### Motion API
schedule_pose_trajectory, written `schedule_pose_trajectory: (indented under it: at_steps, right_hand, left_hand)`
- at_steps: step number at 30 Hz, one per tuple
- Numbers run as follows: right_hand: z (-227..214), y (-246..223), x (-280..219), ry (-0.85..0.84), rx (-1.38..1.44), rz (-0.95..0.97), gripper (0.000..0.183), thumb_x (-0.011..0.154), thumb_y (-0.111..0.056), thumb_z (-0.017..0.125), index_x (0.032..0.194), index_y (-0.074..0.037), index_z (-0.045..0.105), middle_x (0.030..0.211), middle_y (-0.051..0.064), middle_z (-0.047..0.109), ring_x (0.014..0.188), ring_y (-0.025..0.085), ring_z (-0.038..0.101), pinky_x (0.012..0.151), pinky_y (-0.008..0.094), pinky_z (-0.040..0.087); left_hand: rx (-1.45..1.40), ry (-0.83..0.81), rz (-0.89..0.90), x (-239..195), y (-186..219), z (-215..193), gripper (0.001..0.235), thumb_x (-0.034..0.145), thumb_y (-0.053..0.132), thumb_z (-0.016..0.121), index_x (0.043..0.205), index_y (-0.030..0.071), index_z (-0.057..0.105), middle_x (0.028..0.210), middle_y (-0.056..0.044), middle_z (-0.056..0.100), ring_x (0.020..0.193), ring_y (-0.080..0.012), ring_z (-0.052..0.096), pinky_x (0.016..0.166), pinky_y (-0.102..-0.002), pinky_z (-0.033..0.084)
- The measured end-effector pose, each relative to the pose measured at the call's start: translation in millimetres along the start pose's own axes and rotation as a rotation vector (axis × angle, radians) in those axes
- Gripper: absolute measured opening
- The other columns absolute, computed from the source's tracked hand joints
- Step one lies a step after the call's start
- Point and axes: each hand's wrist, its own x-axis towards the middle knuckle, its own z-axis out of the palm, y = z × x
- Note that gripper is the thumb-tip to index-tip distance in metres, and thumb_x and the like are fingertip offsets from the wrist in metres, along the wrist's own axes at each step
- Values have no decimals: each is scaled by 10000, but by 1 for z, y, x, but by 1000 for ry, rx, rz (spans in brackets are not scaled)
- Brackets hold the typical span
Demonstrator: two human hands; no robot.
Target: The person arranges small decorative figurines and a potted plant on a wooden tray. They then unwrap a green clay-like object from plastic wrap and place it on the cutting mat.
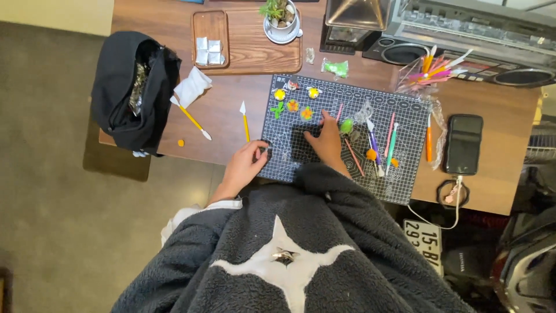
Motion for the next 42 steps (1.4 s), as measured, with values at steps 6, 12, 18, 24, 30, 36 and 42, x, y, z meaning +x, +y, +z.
schedule_pose_trajectory:
  at_steps: [6,12,18,24,30,36,42]
  right_hand:
    - [19,4,20,9,-237,104,818,708,-321,817,1411,-168,428,1267,116,503,1217,344,526,973,491,475]
    - [22,-5,32,-34,-328,186,810,657,-373,840,1374,-258,482,1172,68,513,1137,309,581,963,462,474]
    - [17,-31,33,-69,-377,184,791,691,-434,851,1374,-228,508,1122,82,534,1108,315,607,934,461,473]
    - [26,-55,18,130,-300,255,685,702,-452,825,1229,-124,534,1055,98,571,1061,306,618,882,438,486]
    - [76,-11,15,518,-301,286,620,612,-372,873,1031,-114,495,1042,95,505,1062,344,562,887,466,498]
    - [77,-23,14,527,-265,436,486,650,-388,833,941,-165,514,1020,19,447,1052,281,537,910,437,479]
    - [78,-13,15,561,-236,347,392,693,-327,833,913,-166,552,993,14,456,1019,320,550,878,468,481]
  left_hand:
    - [-43,-121,34,-2,-42,-32,185,908,185,621,1075,116,662,723,-60,584,676,-280,650,641,-410,538]
    - [-4,-294,140,7,-74,-79,216,889,155,627,1098,102,641,753,-77,599,677,-281,652,628,-406,540]
    - [13,-348,122,3,-117,-107,224,895,171,623,1111,117,638,767,-56,601,688,-244,653,632,-377,546]
    - [12,-348,80,5,-116,-113,233,902,184,621,1121,109,642,779,-64,605,711,-247,651,649,-376,543]
    - [-6,-302,45,13,-102,-104,238,900,195,633,1129,132,643,796,-64,612,742,-245,651,663,-380,545]
    - [-33,-305,21,22,-88,-87,226,903,188,630,1119,126,655,796,-76,615,744,-240,642,667,-373,542]
    - [-36,-300,14,27,-87,-77,217,898,181,639,1105,122,665,787,-71,617,734,-236,639,656,-365,543]
